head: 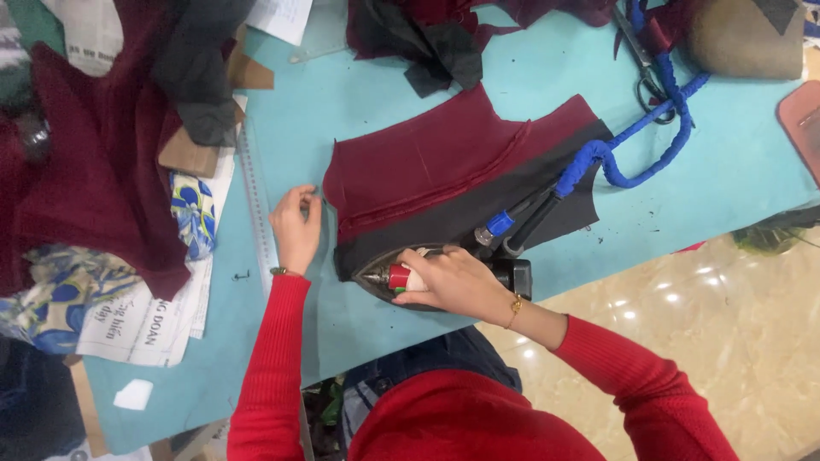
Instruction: A person is ironing and pressing fabric components of a garment at an industrial workstation, aligning pieces and using a steam iron.
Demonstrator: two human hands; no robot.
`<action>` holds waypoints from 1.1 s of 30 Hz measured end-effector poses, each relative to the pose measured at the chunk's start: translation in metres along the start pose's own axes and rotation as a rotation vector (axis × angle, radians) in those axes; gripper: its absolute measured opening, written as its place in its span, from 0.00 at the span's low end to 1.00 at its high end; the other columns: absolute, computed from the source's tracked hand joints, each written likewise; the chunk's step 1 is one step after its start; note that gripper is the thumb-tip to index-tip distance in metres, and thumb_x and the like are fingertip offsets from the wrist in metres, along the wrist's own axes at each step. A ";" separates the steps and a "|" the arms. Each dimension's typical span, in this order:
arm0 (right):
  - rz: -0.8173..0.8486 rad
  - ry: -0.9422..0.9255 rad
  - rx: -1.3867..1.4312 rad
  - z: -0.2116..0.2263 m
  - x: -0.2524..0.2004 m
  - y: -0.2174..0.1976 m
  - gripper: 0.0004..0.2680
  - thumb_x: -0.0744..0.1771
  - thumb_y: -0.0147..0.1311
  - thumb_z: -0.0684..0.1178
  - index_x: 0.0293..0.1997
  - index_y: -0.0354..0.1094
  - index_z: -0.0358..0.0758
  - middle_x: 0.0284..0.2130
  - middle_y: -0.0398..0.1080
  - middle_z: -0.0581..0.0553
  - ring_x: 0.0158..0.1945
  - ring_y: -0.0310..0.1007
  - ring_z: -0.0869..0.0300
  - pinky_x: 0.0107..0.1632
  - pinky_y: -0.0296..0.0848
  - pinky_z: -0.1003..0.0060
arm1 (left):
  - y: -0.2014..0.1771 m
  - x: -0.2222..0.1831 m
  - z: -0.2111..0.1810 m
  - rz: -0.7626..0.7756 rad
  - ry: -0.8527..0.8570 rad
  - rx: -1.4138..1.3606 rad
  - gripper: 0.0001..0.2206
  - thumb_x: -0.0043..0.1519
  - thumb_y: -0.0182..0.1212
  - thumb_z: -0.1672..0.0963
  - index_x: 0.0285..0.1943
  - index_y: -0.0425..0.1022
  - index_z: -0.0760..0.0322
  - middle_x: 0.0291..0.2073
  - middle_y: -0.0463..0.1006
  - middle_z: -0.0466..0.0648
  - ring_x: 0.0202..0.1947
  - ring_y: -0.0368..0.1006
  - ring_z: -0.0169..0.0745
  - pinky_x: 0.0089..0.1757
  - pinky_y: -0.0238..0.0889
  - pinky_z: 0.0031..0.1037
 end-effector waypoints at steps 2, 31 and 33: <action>-0.075 -0.026 0.021 0.007 0.001 -0.016 0.24 0.65 0.51 0.71 0.60 0.61 0.46 0.29 0.77 0.33 0.38 0.80 0.42 0.44 0.71 0.52 | 0.001 0.001 0.008 0.012 0.049 -0.076 0.08 0.62 0.64 0.63 0.49 0.78 0.65 0.34 0.81 0.51 0.38 0.78 0.51 0.45 0.68 0.42; -1.400 0.792 2.004 -0.838 -0.260 -0.108 0.41 0.63 0.63 0.62 0.79 0.31 0.40 0.72 0.55 0.36 0.73 0.62 0.50 0.66 0.71 0.55 | -0.067 -0.199 0.054 -0.422 -0.671 -0.268 0.13 0.82 0.56 0.50 0.66 0.73 0.60 0.49 0.76 0.47 0.48 0.74 0.28 0.49 0.67 0.12; -1.521 0.924 2.058 -0.816 -0.248 -0.124 0.24 0.55 0.69 0.64 0.48 0.67 0.47 0.53 0.73 0.44 0.56 0.74 0.56 0.57 0.70 0.62 | -0.068 -0.220 0.064 -0.253 -0.498 -0.196 0.19 0.96 0.43 0.54 0.78 0.62 0.85 0.58 0.70 0.73 0.56 0.69 0.66 0.53 0.62 0.42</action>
Point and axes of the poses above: each hand's wrist, its own x-axis towards the middle knuckle, its own y-axis out of the palm, z = x × y, the point moved 10 cm from there along x, towards the middle knuckle
